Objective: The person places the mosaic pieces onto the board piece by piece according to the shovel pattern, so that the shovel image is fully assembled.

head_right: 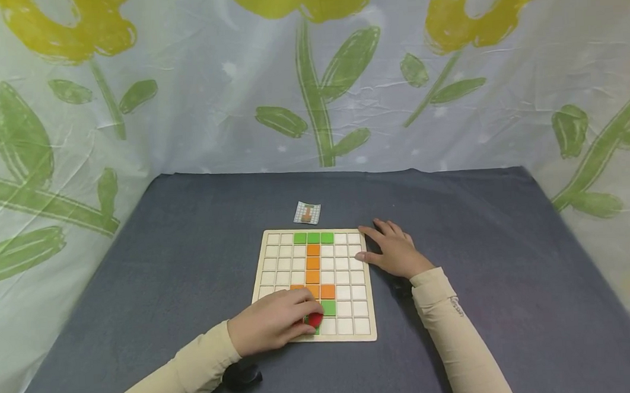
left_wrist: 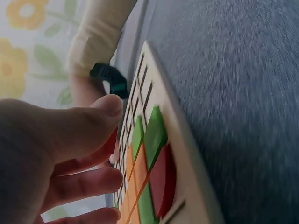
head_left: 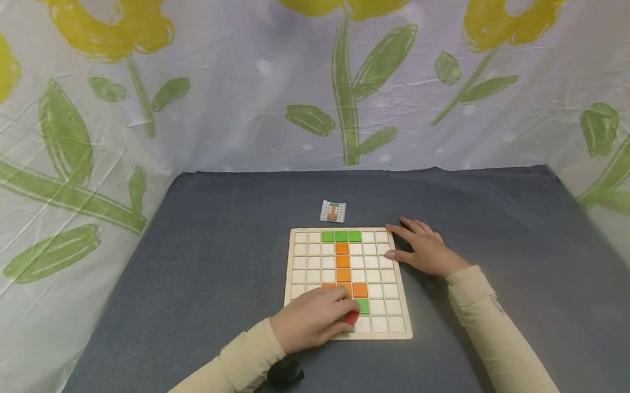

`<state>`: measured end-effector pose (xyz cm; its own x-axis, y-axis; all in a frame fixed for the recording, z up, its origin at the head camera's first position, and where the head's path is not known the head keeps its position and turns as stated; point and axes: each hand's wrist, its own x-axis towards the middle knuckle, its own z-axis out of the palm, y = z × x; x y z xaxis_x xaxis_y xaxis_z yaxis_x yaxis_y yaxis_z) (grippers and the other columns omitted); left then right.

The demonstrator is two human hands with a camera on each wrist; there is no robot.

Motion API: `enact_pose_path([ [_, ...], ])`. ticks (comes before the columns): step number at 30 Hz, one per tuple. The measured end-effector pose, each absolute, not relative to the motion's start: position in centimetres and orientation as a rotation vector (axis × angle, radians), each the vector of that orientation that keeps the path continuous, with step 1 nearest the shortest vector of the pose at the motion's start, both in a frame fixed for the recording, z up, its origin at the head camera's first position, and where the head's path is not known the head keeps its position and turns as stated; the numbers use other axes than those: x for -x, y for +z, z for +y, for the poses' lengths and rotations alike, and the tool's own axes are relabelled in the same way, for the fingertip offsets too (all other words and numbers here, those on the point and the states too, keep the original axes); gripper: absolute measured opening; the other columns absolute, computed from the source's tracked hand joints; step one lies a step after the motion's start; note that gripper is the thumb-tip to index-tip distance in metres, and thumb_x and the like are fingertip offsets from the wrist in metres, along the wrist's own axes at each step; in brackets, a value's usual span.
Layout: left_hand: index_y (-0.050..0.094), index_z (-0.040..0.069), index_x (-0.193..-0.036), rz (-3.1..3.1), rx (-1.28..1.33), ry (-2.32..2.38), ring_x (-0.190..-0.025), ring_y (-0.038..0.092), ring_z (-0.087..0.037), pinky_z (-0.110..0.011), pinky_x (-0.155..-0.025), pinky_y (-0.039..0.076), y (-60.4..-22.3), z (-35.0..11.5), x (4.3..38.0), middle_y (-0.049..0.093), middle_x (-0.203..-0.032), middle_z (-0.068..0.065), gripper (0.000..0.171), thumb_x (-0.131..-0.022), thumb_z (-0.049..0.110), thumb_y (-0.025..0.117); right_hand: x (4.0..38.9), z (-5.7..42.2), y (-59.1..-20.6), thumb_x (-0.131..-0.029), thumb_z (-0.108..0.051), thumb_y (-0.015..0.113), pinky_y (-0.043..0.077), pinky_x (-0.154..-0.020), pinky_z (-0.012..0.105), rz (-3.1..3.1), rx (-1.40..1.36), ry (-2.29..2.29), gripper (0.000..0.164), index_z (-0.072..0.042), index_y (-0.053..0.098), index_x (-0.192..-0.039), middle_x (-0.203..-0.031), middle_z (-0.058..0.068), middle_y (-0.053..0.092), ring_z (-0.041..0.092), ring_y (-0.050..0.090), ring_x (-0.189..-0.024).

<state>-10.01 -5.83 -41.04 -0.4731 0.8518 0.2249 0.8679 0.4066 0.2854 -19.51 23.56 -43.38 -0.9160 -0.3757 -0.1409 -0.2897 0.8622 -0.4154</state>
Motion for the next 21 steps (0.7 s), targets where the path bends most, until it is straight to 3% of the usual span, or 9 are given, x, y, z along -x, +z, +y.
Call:
enact_pose_path([
  [13, 0.069, 0.02, -0.1, -2.546, 1.611, -0.311, -0.082, 0.054, -0.005, -0.021, -0.072, 0.045, -42.5, -3.8, 9.1, 0.059, -0.093, 0.008, 0.018, -0.089, 0.034, 0.068, 19.4, 23.5, -43.2, -0.091, -0.051, 0.058, 0.015, -0.106, 0.066, 2.81, 0.509, -0.596, 0.072, -0.021, 0.032, -0.151, -0.157, 0.02, 0.018, 0.045, 0.012, -0.142],
  [21, 0.068, 0.022, -0.092, -2.545, 1.567, -0.328, -0.075, 0.046, -0.005, -0.019, -0.064, 0.037, -42.6, -3.5, 9.5, 0.055, -0.085, 0.01, 0.018, -0.085, 0.038, 0.072, 19.4, 23.5, -43.1, -0.091, -0.051, 0.058, 0.015, -0.106, 0.066, 2.811, 0.509, -0.601, 0.072, -0.021, 0.033, -0.151, -0.157, 0.02, 0.018, 0.045, 0.012, -0.142],
])
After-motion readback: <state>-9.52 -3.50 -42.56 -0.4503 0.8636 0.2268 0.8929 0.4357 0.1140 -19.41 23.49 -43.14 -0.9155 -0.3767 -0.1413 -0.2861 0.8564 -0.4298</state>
